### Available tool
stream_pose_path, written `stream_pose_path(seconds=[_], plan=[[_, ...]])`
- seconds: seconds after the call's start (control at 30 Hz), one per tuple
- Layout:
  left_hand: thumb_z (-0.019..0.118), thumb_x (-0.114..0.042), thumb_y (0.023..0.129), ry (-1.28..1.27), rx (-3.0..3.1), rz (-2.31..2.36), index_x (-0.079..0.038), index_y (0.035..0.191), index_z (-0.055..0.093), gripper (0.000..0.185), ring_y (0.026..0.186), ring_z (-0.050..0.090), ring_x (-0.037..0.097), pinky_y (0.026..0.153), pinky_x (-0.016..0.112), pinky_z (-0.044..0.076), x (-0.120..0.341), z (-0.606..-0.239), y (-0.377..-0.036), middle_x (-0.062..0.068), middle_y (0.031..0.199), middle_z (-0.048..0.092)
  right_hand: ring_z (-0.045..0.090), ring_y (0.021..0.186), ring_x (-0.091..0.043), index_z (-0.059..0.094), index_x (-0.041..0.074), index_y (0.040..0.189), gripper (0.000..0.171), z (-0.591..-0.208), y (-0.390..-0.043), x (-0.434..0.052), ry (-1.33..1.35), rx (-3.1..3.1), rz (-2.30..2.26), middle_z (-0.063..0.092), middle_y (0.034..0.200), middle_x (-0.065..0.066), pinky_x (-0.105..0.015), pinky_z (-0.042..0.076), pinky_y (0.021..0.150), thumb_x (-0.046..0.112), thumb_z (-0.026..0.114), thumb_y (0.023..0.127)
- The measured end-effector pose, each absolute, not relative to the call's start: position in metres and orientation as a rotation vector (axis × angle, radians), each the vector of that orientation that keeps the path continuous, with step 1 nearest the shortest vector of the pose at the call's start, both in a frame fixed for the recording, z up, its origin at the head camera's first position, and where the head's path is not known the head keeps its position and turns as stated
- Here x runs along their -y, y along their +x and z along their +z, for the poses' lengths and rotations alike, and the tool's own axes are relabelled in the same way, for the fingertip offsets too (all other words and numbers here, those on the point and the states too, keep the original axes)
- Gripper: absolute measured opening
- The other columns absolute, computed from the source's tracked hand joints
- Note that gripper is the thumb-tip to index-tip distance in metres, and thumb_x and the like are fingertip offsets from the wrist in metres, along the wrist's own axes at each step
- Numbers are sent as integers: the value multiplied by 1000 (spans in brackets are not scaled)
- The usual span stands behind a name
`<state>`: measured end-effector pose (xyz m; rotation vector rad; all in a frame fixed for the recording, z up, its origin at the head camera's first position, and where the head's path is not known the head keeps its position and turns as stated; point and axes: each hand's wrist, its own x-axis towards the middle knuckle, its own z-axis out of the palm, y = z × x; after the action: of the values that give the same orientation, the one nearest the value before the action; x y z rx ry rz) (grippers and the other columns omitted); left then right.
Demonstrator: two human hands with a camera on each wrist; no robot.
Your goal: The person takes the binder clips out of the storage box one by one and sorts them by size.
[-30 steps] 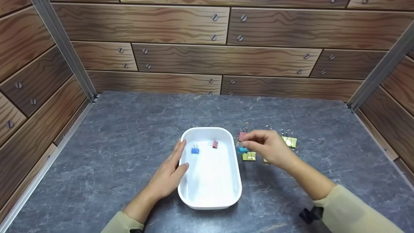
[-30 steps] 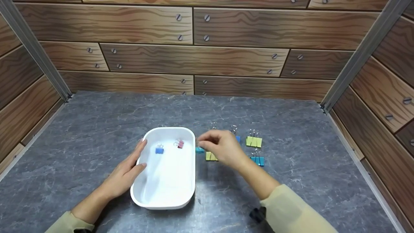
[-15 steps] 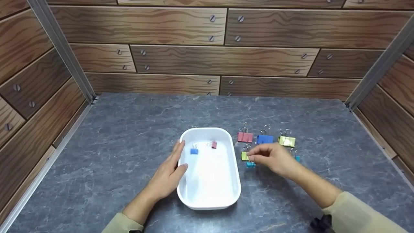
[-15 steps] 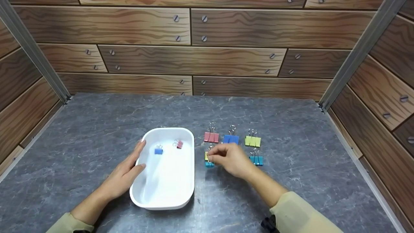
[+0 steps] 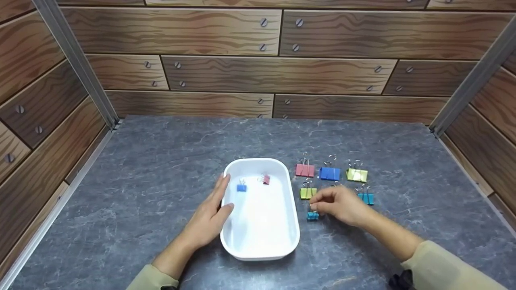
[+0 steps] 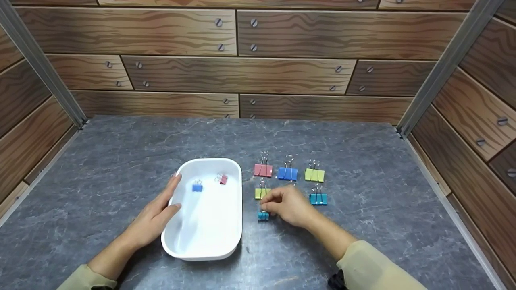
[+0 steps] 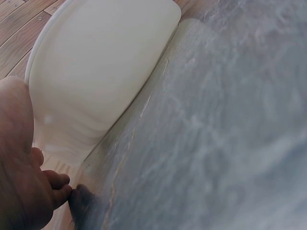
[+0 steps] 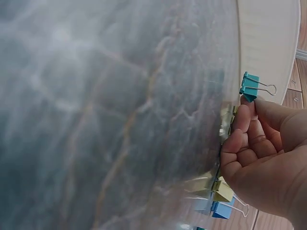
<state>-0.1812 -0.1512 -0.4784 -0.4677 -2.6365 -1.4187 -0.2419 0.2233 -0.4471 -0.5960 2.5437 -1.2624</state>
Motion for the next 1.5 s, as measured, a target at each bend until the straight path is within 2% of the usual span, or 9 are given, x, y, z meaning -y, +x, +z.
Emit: stream_pose_path(seconds=[0.27,1.03,1.27,1.5], plan=[[52,-18,109,-465,2649,-1418,-14,171,22,69,161,18,32,127,53,21,152,-480,-180,14,176,16,66,81,-14,82,5,102,13,-453,-243,-224,-554,-2532,-1256,75,94,-3,-23,54,68,16,79,96],[53,-21,109,-457,2656,-1397,-14,171,23,69,161,19,30,127,52,22,151,-478,-180,12,176,17,62,80,-13,83,9,98,11,-454,-240,-223,-529,-2598,-1224,75,89,0,-23,51,65,19,80,95],[51,-19,109,-458,2650,-1422,-13,171,22,69,161,17,30,128,53,20,150,-477,-181,16,176,15,63,77,-12,82,9,95,10,-455,-241,-222,-517,-2630,-1226,76,86,0,-23,51,64,18,81,94],[52,-19,109,-445,2651,-1421,-14,171,23,69,161,17,31,128,54,20,150,-478,-181,14,176,15,66,82,-14,83,10,97,9,-456,-240,-223,-524,-2668,-1226,77,90,1,-23,54,70,17,82,93]])
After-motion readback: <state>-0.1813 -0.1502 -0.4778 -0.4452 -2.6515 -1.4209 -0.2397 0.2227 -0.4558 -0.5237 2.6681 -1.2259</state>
